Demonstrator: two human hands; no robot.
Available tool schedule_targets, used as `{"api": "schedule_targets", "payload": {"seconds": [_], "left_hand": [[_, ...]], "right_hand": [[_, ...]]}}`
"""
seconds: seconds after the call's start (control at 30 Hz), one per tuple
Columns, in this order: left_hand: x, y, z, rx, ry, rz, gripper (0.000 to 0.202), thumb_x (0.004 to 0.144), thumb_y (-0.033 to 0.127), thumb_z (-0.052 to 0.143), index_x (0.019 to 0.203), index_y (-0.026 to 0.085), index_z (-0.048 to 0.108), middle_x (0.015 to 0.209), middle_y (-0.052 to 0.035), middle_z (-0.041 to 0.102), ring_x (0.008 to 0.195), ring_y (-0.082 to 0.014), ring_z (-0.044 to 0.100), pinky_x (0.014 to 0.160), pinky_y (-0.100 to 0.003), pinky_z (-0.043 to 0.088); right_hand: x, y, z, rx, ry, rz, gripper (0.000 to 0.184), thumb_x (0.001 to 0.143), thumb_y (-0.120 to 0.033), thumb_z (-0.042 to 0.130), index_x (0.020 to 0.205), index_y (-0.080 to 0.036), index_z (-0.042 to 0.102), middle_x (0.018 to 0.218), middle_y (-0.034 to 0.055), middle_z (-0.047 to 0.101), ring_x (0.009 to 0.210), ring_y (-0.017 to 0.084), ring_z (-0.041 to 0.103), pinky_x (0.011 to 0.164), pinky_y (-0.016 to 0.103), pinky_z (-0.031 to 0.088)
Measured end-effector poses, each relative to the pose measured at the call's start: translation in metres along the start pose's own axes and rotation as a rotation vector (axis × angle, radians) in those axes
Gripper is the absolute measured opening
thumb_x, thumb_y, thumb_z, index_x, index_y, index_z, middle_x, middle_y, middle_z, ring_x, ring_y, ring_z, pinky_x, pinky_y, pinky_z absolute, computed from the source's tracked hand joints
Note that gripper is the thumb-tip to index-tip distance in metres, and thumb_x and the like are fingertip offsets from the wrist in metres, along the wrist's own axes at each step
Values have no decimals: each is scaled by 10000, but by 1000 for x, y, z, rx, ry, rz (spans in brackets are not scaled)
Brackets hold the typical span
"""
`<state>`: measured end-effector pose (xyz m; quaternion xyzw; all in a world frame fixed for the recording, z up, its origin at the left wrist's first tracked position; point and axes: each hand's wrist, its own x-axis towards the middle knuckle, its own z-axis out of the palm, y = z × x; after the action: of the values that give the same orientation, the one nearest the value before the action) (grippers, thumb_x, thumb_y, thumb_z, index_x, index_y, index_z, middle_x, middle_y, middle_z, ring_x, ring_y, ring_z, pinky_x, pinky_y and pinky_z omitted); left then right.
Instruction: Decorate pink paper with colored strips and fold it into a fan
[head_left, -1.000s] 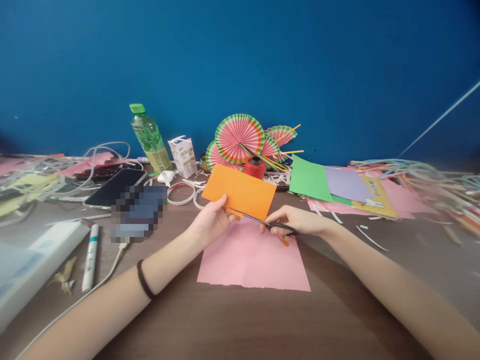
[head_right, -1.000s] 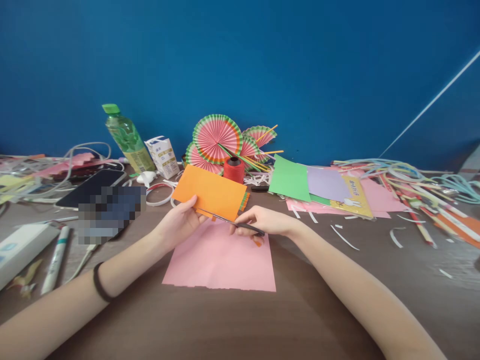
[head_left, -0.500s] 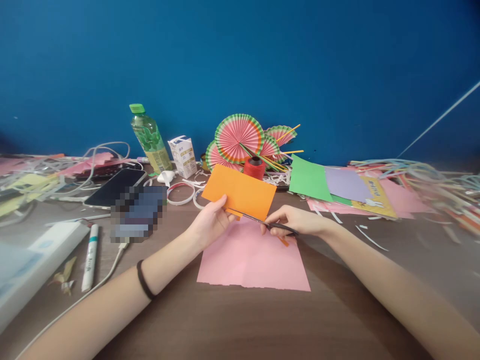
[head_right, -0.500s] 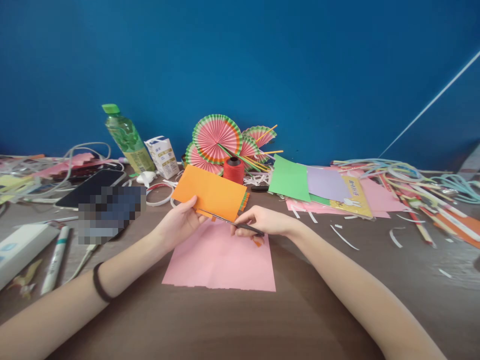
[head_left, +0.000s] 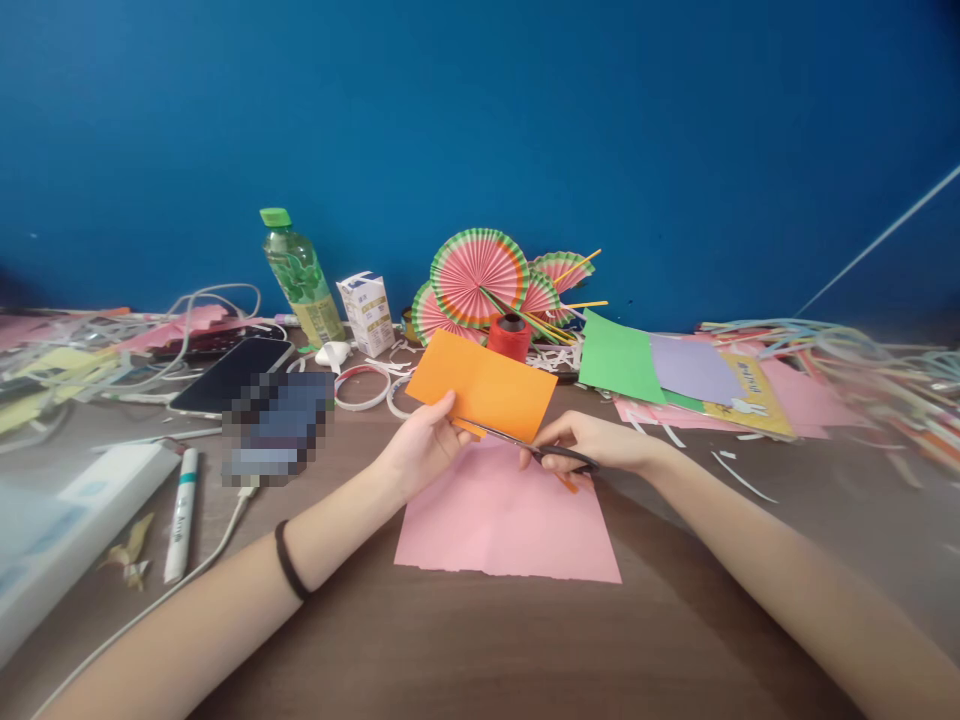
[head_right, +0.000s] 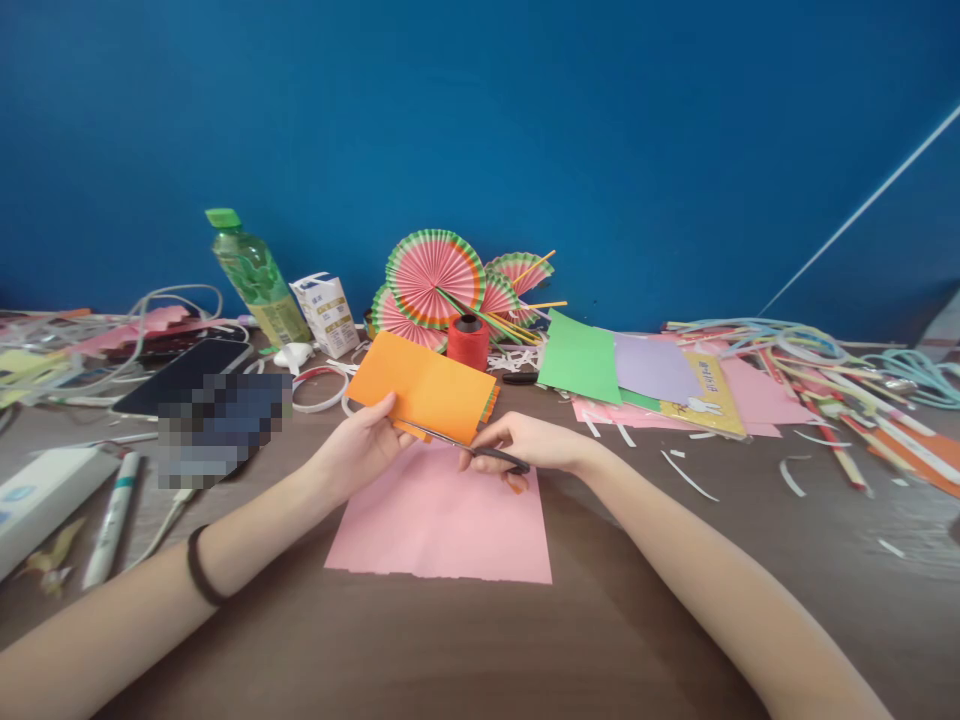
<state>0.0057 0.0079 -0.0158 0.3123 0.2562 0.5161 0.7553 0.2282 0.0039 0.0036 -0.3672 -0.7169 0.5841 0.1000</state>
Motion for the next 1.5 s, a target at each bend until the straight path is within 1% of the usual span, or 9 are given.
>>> {"api": "schedule_targets", "payload": {"seconds": [0.13,0.3,0.6,0.73,0.93,1.13,1.33,1.5], "left_hand": [[-1,0,0,6,0,-5,200,869,139,394,873,138,594,906,-63,663,710,-176,631,579,-312,533],[-1,-1,1,-15,11,-21,181,856,146,429,925,140,597,875,-62,673,699,-171,633,595,-302,530],[-1,-2,0,-62,34,-41,206,860,128,427,968,155,601,903,-56,679,784,-156,640,679,-285,532],[-1,-2,0,-69,44,-42,211,863,130,428,991,155,595,940,-56,676,790,-156,642,663,-282,536],[-1,-2,1,-79,42,-46,208,873,130,410,971,154,591,928,-62,683,779,-162,649,654,-281,539],[-2,-3,2,-78,53,-46,213,878,121,390,951,139,590,922,-79,681,841,-162,646,721,-278,536],[-2,-2,1,-81,64,-44,237,873,121,402,1038,157,568,928,-70,679,818,-162,648,706,-284,537],[-2,-3,2,-86,56,-50,258,879,115,381,1059,144,563,900,-56,684,720,-151,650,641,-280,541]], "right_hand": [[0,0,0,-6,-2,-4,372,739,-409,603,944,-100,636,464,-44,497,370,44,425,386,167,305],[0,0,0,-6,-7,-18,381,736,-415,602,951,-102,633,503,-39,501,375,38,421,394,167,316],[1,2,1,-34,0,-36,335,741,-394,591,925,-118,638,579,-35,489,394,45,468,418,174,344],[1,2,0,-57,0,-43,336,744,-398,586,919,-116,636,550,-40,488,390,45,461,425,175,346],[2,3,0,-26,-6,-35,363,735,-417,597,919,-106,632,531,-40,492,385,51,456,417,179,328],[2,4,1,-20,-2,-31,369,725,-430,604,910,-112,621,485,-55,483,372,55,438,411,182,321],[2,1,2,-42,5,-29,389,710,-456,606,891,-113,620,478,-57,480,380,62,454,419,187,319],[1,1,1,-57,5,-28,377,721,-444,601,902,-114,625,461,-62,466,380,60,443,421,186,324]]}}
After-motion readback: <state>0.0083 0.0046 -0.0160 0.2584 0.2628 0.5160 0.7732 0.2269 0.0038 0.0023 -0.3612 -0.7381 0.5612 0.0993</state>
